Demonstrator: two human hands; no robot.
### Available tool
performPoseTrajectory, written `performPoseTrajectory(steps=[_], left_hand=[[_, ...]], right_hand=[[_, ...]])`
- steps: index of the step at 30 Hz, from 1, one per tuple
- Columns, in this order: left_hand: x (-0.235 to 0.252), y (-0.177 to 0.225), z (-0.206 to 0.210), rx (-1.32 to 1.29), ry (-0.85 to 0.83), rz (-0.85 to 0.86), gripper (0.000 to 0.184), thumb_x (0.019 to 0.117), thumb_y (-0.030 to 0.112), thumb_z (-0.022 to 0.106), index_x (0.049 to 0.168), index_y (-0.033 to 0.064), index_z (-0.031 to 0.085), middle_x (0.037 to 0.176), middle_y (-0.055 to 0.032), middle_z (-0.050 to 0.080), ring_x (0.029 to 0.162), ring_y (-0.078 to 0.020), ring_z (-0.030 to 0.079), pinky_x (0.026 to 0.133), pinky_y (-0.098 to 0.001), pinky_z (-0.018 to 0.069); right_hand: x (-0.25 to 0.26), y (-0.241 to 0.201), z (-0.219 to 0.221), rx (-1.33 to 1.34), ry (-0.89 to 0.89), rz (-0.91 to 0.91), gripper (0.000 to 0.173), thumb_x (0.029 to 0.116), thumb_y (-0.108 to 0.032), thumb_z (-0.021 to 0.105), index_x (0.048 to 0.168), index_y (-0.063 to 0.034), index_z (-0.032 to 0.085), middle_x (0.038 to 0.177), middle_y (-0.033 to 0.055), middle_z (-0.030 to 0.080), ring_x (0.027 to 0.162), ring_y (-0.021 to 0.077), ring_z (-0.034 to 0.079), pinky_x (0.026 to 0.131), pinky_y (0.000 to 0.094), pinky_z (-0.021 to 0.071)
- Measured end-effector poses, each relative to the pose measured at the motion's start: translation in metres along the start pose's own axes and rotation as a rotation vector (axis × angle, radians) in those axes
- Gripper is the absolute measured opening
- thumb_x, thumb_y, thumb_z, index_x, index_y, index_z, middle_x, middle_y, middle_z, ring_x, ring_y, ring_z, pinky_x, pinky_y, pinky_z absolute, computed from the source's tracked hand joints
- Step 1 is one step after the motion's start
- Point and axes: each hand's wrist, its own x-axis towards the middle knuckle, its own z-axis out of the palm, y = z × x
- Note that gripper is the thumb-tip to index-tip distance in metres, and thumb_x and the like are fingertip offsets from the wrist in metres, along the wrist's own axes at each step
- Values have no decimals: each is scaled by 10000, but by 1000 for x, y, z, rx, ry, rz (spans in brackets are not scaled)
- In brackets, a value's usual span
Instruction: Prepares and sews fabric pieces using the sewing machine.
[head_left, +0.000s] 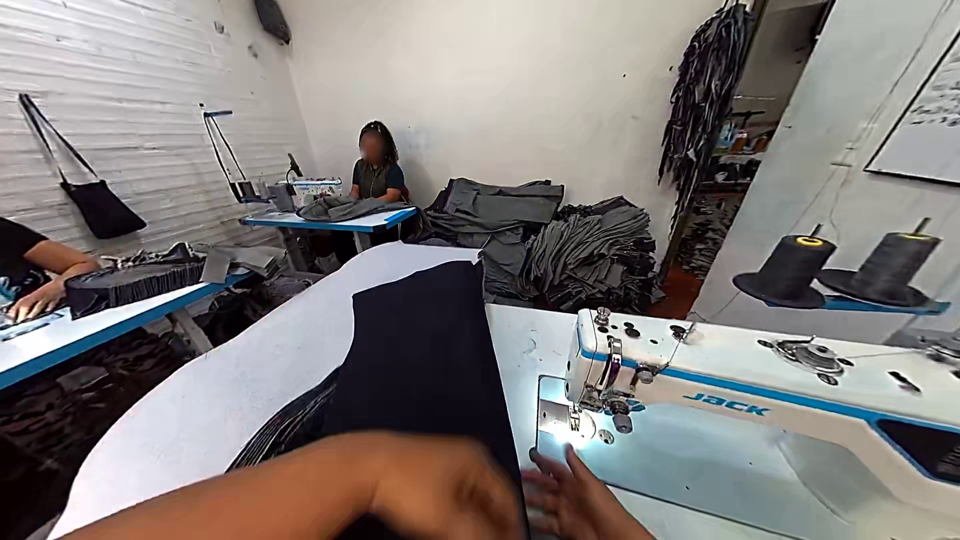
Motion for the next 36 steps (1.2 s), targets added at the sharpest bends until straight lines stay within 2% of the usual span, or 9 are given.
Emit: performPoseTrajectory(steps=[4,6,12,15,18,23,27,32,36], left_hand=[[81,-123,36,288,405,-51,608,973,358,697,1468,41,544,1508,-182,532,1452,-315,452,1232,-485,313],[95,-164,100,282,465,-57,734,929,405,732,1516,35,491,1614,-221,391,1544,-397,278,1275,-542,180],[114,-142,182,-328,841,115,560,917,226,715,1262,-189,566,1357,-348,576,1298,-423,574,1115,-508,451],[113,-131,141,-1046,875,-176,334,1086,88,390,1356,-105,430,1185,-191,620,1000,-235,666,884,-399,562],[90,-136,83,-1458,917,-225,297,1118,129,278,1052,34,552,791,-48,685,694,-146,680,683,-331,592],[22,-134,9,-1000,759,-71,566,1118,396,114,1186,97,590,943,21,729,890,-56,699,823,-275,586],[10,-93,-25,-582,516,-184,76,966,-2,615,956,60,657,803,42,724,740,-33,696,755,-240,593],[8,-75,-19,9,918,152,259,822,258,847,730,79,684,679,82,625,645,50,567,608,-142,463],[22,-62,-30,341,1149,573,565,771,557,806,562,125,508,975,38,676,1073,-37,580,904,-198,465]], right_hand=[[54,-12,28,67,45,45,697,1093,-554,115,1580,-73,245,1304,187,638,1057,279,693,877,450,568],[65,-18,28,144,81,47,657,1100,-532,187,1516,-57,370,1297,176,651,1130,273,676,957,461,557],[88,-43,37,-253,135,-94,487,1121,-250,373,1594,-153,312,1435,170,563,1256,264,605,1027,471,510],[68,-68,74,-1256,-12,-210,661,978,11,514,1600,-151,360,1483,208,508,1287,360,571,1077,515,469],[17,-59,103,-1836,-119,-596,652,930,50,580,1539,-162,484,1283,273,613,1010,479,664,784,601,560],[-24,-29,80,-1840,-88,-1411,418,898,-5,644,1274,-170,719,1008,93,722,745,264,677,590,375,552],[-42,-26,65,-1853,-92,-1447,397,971,-16,557,1292,-197,707,1050,65,712,748,224,635,615,331,515],[-68,-42,57,-1485,-341,-1300,302,1041,-176,559,1295,-73,684,974,158,736,764,283,719,663,403,590],[-51,-72,58,-792,-200,-1280,436,994,-513,595,1126,-111,700,1004,13,737,983,59,691,892,267,568]])
